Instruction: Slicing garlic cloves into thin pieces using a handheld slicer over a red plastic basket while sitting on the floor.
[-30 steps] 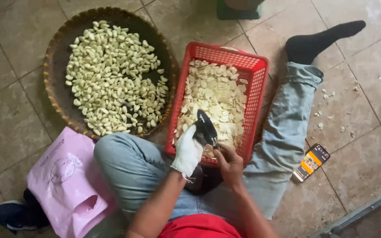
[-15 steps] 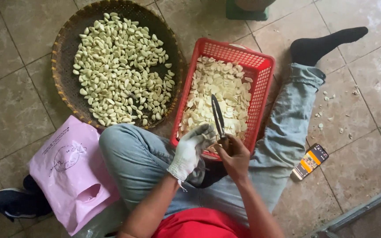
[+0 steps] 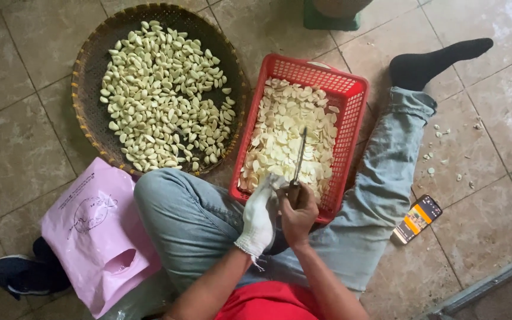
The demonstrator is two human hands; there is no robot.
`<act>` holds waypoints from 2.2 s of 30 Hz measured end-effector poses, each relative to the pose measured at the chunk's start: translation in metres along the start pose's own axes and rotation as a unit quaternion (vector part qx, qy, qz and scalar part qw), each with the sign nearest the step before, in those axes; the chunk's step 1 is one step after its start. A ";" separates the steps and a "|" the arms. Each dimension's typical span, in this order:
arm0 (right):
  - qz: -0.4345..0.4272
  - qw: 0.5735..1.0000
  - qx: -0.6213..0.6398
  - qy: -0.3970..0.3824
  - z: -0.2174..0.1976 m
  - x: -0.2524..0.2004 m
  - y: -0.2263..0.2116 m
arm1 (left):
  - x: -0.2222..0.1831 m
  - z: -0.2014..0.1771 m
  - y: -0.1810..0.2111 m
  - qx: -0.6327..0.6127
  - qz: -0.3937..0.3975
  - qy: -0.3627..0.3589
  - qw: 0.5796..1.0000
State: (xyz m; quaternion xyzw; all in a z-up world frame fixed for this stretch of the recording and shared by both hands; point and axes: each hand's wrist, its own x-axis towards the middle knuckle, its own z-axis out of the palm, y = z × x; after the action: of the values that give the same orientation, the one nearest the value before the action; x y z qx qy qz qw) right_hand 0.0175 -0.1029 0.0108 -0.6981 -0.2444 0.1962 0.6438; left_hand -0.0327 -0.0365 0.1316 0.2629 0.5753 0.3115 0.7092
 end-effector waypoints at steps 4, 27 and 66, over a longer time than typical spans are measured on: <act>-0.013 1.000 -0.020 0.015 0.001 -0.006 0.025 | 0.009 -0.003 -0.022 0.097 0.025 0.028 0.995; -0.201 0.894 -0.366 -0.162 -0.028 0.016 0.009 | 0.035 -0.006 0.006 -0.279 -0.123 0.094 0.948; -0.205 0.879 -0.414 -0.115 -0.033 0.048 0.018 | 0.071 -0.017 -0.045 -0.312 -0.165 -0.039 0.935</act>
State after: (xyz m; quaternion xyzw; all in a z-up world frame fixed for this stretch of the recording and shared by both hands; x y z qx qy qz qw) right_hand 0.0771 -0.1022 -0.0018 -0.8077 -0.5135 0.0200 0.2890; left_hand -0.0323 -0.0135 0.0486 -0.0584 0.4568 0.3430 0.8187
